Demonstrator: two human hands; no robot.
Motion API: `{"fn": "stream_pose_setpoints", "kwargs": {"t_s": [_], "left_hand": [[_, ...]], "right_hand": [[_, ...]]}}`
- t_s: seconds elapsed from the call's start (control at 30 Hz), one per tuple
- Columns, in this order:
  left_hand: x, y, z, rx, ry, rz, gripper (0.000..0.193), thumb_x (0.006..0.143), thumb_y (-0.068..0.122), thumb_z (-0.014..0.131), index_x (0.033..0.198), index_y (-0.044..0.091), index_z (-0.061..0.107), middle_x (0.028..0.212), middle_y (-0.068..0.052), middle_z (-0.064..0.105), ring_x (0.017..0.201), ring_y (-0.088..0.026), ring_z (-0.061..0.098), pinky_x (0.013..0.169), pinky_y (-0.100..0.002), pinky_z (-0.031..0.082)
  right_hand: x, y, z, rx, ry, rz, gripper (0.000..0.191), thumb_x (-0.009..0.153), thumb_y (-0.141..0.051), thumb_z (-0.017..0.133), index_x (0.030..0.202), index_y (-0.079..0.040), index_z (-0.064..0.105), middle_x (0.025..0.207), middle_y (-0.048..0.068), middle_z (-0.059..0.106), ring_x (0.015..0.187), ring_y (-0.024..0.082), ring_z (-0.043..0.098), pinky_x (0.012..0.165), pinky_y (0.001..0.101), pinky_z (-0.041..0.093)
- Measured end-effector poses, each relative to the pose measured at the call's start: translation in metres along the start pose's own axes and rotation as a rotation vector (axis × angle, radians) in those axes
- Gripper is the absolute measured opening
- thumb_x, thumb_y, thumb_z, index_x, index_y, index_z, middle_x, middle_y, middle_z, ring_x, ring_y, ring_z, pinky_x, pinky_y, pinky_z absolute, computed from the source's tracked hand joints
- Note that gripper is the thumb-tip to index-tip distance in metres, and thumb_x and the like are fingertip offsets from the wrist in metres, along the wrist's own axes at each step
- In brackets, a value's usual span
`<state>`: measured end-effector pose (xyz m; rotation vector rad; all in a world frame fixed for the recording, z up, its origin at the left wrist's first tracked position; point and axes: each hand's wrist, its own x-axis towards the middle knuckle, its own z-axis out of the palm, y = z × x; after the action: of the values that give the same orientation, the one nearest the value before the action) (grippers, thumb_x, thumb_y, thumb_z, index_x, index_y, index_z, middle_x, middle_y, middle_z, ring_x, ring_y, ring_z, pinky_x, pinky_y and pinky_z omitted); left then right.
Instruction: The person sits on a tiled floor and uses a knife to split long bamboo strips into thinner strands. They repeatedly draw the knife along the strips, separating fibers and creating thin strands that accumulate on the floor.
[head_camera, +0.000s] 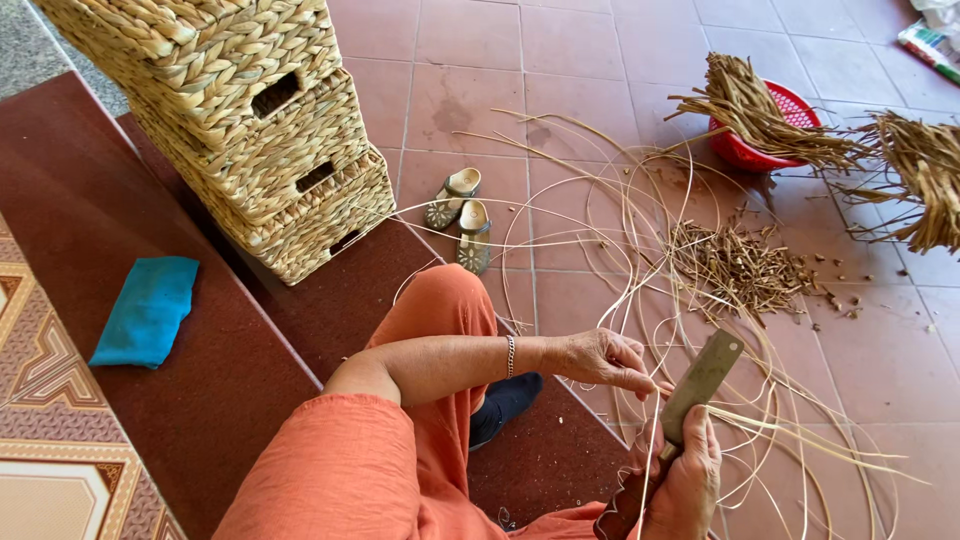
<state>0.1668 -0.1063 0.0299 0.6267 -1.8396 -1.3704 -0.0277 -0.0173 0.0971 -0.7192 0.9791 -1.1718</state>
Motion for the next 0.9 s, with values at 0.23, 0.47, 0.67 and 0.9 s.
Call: {"fn": "stream_pose_setpoints", "kwargs": {"t_s": [0.23, 0.47, 0.67, 0.9], "left_hand": [[0.007, 0.006, -0.008, -0.281, -0.226, -0.312, 0.036, 0.106, 0.037, 0.059, 0.099, 0.009, 0.079, 0.080, 0.001, 0.069, 0.070, -0.007, 0.059, 0.065, -0.026, 0.050], [0.028, 0.010, 0.018, -0.125, -0.064, -0.113, 0.016, 0.098, 0.016, 0.072, 0.107, 0.006, 0.079, 0.085, -0.001, 0.077, 0.071, -0.005, 0.065, 0.066, -0.024, 0.058], [0.043, 0.019, 0.036, -0.125, -0.148, -0.005, 0.020, 0.097, 0.017, 0.076, 0.112, 0.003, 0.080, 0.086, -0.001, 0.066, 0.082, -0.011, 0.060, 0.073, -0.026, 0.053], [0.048, 0.031, 0.058, -0.337, -0.271, -0.114, 0.023, 0.099, 0.020, 0.066, 0.113, 0.003, 0.073, 0.098, 0.002, 0.068, 0.095, -0.009, 0.068, 0.087, -0.025, 0.060]], "right_hand": [[0.023, 0.008, -0.031, 0.103, -0.034, -0.036, 0.029, 0.112, -0.038, 0.049, 0.103, -0.010, 0.050, 0.054, -0.002, 0.037, 0.036, 0.011, 0.034, 0.032, 0.0285, 0.032], [0.018, 0.009, -0.066, -0.045, 0.110, -0.076, 0.033, 0.111, -0.037, 0.049, 0.111, -0.005, 0.059, 0.058, 0.001, 0.047, 0.040, 0.008, 0.037, 0.035, 0.0236, 0.029], [0.020, 0.018, -0.080, -0.045, 0.037, -0.167, 0.040, 0.110, -0.038, 0.050, 0.118, -0.001, 0.063, 0.060, 0.000, 0.050, 0.042, 0.006, 0.038, 0.037, 0.0209, 0.029], [0.010, 0.020, -0.090, 0.032, 0.104, -0.164, 0.038, 0.109, -0.037, 0.047, 0.120, -0.003, 0.061, 0.058, -0.001, 0.048, 0.040, 0.008, 0.041, 0.036, 0.0239, 0.036]]}}
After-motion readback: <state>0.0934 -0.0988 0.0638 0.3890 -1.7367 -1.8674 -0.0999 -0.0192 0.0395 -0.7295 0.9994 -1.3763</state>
